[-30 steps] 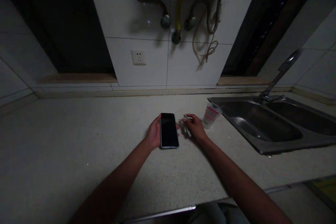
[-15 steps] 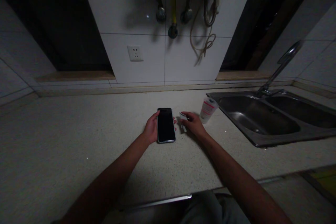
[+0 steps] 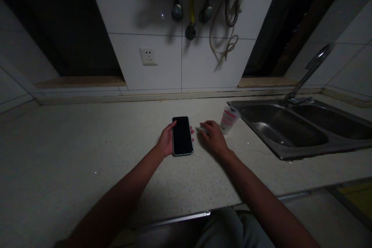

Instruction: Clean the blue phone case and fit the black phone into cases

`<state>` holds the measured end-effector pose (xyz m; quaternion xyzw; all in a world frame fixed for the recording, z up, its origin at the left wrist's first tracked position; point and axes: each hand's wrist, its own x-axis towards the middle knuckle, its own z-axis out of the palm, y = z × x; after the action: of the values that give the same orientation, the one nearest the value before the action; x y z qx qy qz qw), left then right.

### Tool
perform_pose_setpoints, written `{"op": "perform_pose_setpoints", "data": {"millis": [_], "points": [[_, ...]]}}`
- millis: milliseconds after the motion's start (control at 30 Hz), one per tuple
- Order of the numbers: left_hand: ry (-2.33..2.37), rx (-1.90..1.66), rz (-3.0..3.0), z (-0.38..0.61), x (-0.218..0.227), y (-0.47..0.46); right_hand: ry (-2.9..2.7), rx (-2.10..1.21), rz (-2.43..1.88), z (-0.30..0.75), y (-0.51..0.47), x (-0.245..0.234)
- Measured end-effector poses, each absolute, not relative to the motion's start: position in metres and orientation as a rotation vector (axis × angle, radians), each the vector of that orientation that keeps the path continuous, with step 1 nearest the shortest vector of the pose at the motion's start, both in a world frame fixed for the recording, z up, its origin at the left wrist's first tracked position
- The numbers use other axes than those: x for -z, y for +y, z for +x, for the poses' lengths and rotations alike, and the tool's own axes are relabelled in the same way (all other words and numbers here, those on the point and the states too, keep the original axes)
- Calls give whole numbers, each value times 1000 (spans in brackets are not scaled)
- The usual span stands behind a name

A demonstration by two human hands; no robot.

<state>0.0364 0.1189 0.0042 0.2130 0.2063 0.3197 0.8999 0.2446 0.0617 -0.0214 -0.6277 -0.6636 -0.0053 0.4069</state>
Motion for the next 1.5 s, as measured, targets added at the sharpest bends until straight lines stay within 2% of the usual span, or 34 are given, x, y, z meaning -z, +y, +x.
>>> {"op": "perform_pose_setpoints", "data": {"millis": [133, 433, 533, 733, 1200, 1500], "points": [[403, -711, 441, 38, -3, 120, -1616, -142, -1419, 234, 57, 12], [369, -893, 442, 38, 2, 121, -1326, -1215, -1110, 196, 50, 16], [353, -930, 422, 37, 5, 123, -1201, -1414, -972, 196, 49, 14], [347, -984, 412, 37, 7, 126, -1087, -1442, -923, 194, 49, 15], [512, -937, 433, 42, 11, 129, -1099, -1174, -1117, 191, 50, 19], [628, -909, 456, 40, 1, 124, -1250, -1273, -1078, 190, 45, 17]]}}
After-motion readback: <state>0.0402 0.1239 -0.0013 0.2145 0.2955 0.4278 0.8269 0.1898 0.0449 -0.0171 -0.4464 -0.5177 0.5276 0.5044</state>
